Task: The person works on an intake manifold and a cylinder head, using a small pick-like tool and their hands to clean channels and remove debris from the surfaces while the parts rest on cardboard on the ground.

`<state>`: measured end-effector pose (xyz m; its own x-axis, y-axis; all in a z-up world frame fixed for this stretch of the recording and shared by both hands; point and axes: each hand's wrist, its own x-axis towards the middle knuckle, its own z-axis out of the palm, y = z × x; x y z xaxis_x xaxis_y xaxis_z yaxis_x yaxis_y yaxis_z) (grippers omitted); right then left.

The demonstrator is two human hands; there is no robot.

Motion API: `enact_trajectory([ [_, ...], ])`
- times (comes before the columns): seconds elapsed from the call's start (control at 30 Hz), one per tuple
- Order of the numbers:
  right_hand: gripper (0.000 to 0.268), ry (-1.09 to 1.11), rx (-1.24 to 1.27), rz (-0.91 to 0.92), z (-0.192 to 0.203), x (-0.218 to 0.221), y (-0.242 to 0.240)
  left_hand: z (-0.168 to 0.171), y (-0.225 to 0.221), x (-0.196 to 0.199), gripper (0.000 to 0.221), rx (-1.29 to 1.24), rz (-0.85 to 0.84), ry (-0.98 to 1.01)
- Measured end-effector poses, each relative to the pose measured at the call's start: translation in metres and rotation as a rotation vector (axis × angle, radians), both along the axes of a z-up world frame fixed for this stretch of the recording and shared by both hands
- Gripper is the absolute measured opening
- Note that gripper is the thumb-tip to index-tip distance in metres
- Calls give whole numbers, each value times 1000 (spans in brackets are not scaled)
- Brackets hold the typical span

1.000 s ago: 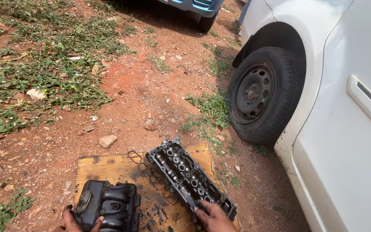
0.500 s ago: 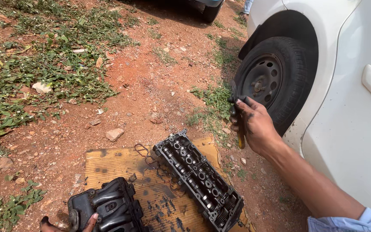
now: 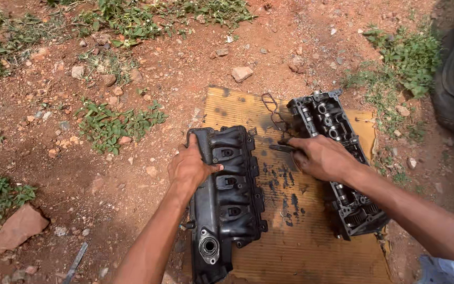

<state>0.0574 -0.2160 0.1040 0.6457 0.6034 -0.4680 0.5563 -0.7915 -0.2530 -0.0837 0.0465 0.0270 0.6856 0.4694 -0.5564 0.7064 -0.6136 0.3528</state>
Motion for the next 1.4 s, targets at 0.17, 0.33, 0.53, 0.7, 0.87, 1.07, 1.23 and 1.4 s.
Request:
enact_trajectory([
  [0.17,61,-116,-155,241,-35,-3,36,-3,0,11,121,-12,-8,118],
  [0.33,47,-146,-61,163,-51,-2,66,0,-3,15,116,-5,-35,88],
  [0.53,27,-193,-264,354,-67,1,51,-8,-37,36,95,183,-132,96],
  [0.7,28,-326,-223,330,-75,-3,39,-21,-87,66,22,589,-239,-40],
  [0.87,22,-306,-189,357,-88,4,24,-19,-99,75,21,672,-315,-26],
  [1.07,28,-240,-338,426,-87,-2,24,-10,-96,75,31,721,-465,6],
  [1.23,32,-234,-367,425,-84,-5,28,-5,-94,75,42,680,-482,48],
  [1.4,30,-218,-346,441,-83,-7,31,-9,-92,78,35,697,-490,77],
])
